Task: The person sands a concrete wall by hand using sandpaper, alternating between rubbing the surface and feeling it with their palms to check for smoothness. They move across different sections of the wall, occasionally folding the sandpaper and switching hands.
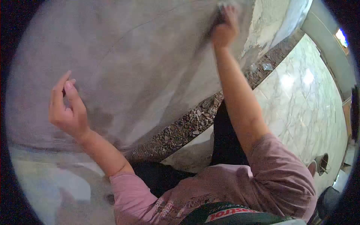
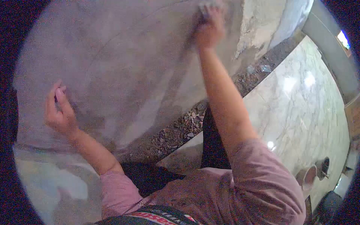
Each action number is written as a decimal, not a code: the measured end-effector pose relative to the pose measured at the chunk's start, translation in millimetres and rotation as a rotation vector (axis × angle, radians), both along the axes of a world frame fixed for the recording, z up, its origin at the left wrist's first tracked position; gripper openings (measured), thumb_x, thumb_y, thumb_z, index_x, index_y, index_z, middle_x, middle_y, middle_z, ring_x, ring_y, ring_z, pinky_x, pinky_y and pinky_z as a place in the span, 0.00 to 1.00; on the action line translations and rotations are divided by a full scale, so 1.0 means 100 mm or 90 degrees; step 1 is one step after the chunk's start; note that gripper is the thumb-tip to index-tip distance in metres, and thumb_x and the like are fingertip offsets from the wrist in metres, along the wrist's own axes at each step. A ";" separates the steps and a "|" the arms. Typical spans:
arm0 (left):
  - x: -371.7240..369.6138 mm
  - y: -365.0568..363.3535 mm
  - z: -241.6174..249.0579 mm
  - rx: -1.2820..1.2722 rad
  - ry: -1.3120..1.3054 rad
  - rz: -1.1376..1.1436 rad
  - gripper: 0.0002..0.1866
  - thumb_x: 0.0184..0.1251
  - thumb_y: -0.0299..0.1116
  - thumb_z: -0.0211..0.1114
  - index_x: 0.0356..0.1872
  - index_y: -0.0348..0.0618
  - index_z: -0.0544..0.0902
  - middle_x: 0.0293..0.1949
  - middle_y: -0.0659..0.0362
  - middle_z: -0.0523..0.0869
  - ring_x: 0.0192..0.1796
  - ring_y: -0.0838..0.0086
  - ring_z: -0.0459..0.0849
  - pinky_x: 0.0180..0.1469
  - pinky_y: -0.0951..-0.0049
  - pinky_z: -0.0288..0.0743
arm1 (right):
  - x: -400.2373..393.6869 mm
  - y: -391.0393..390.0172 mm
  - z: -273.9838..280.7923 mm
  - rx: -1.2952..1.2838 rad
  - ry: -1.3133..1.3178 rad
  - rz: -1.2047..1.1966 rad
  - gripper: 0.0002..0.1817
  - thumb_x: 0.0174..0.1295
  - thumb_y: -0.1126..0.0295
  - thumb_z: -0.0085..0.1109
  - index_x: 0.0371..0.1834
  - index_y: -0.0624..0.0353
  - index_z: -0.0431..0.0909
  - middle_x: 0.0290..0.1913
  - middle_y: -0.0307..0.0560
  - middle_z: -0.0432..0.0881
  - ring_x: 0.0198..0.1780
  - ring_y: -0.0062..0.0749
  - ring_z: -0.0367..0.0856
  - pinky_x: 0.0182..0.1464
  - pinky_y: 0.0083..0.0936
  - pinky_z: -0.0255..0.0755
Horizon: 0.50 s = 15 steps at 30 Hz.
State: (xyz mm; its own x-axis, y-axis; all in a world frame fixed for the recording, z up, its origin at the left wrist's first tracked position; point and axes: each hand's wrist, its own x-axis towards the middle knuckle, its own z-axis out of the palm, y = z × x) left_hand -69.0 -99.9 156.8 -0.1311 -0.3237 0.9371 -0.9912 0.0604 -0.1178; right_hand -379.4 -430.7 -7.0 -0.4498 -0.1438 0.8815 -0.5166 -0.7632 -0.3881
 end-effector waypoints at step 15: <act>-0.14 -0.08 0.10 -0.093 0.091 -0.083 0.12 0.80 0.28 0.61 0.47 0.34 0.92 0.39 0.52 0.94 0.37 0.70 0.93 0.38 0.72 0.86 | 0.56 0.65 0.14 -0.084 0.309 0.074 0.26 0.64 0.79 0.56 0.61 0.41 0.89 0.71 0.39 0.84 0.79 0.38 0.74 0.83 0.54 0.53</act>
